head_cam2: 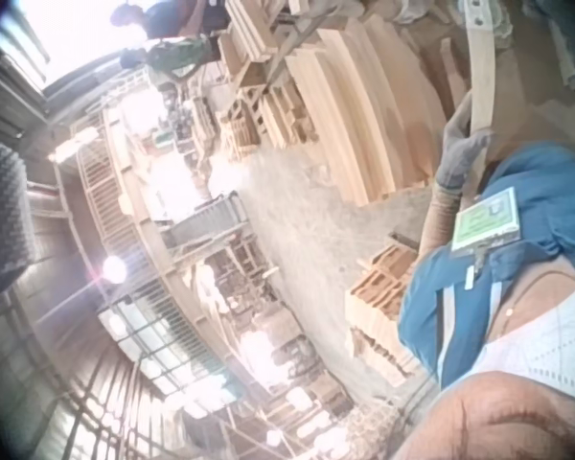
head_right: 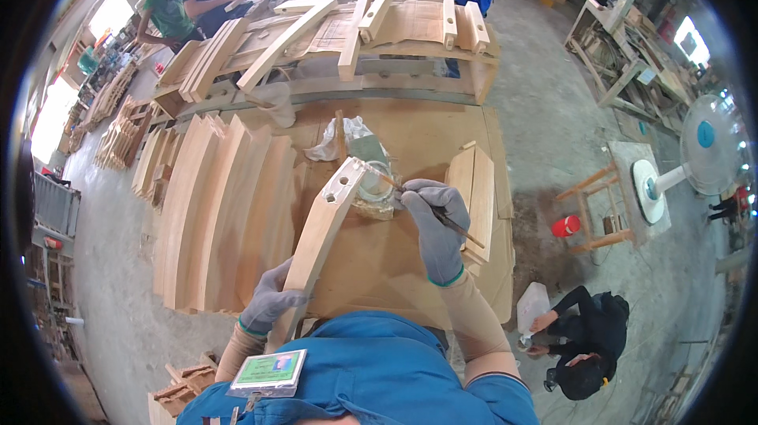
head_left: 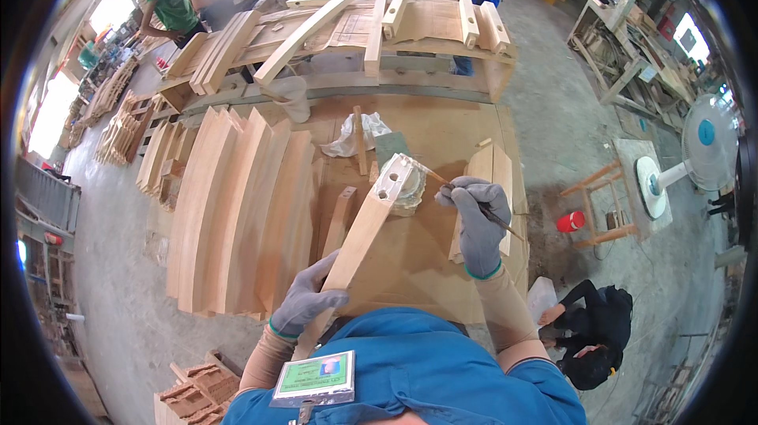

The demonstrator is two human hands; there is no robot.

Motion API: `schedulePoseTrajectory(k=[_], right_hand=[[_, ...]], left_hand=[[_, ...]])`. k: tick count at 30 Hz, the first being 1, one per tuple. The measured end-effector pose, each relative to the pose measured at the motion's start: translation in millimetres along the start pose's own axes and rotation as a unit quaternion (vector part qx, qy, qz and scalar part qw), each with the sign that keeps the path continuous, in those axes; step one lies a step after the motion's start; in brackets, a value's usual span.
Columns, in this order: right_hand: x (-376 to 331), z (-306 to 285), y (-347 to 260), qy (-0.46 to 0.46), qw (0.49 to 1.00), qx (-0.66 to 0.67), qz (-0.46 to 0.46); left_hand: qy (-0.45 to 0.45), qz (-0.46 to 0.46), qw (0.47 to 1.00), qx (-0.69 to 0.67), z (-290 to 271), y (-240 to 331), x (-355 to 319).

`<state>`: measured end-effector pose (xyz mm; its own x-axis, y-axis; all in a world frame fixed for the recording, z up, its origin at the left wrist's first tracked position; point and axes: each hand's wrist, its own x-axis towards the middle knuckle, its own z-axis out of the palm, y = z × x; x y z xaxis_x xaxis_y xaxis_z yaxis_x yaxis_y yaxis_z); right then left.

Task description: The person picks up wooden pieces from a stack, applies glue to the holes using a brush, and places the pieces on a workbench. The person repeats this process for several pieces while other workers are visible in the background.

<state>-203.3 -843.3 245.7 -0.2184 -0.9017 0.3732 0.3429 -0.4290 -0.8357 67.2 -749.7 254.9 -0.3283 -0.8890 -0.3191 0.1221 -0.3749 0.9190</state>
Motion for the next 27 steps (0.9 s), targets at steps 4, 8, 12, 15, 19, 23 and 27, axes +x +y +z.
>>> schedulePoseTrajectory(k=[4, 8, 12, 15, 19, 23, 27], right_hand=[[3, 6, -4, 0.018, 1.000, 0.018, 0.004], [3, 1, -1, -0.020, 0.999, 0.021, 0.018], [2, -2, 1, -0.041, 0.999, 0.032, -0.003], [5, -5, 6, -0.039, 0.998, -0.003, -0.049], [4, -3, 6, -0.043, 0.996, -0.005, -0.077], [1, 0, 9, -0.014, 0.998, 0.033, -0.041], [-3, 8, 8, -0.026, 0.995, 0.014, -0.096]], left_hand=[[0.001, -0.001, 1.000, 0.018, -5, -5, -2], [-0.011, -0.011, 1.000, 0.005, -2, 4, -3], [-0.013, -0.002, 1.000, 0.006, -3, 2, -2], [-0.009, -0.002, 1.000, 0.013, -6, -5, 0], [-0.008, 0.005, 1.000, 0.008, -5, -8, 2], [-0.009, 0.001, 1.000, -0.012, -3, -9, 1], [-0.002, -0.017, 1.000, -0.019, -8, -11, -3]])
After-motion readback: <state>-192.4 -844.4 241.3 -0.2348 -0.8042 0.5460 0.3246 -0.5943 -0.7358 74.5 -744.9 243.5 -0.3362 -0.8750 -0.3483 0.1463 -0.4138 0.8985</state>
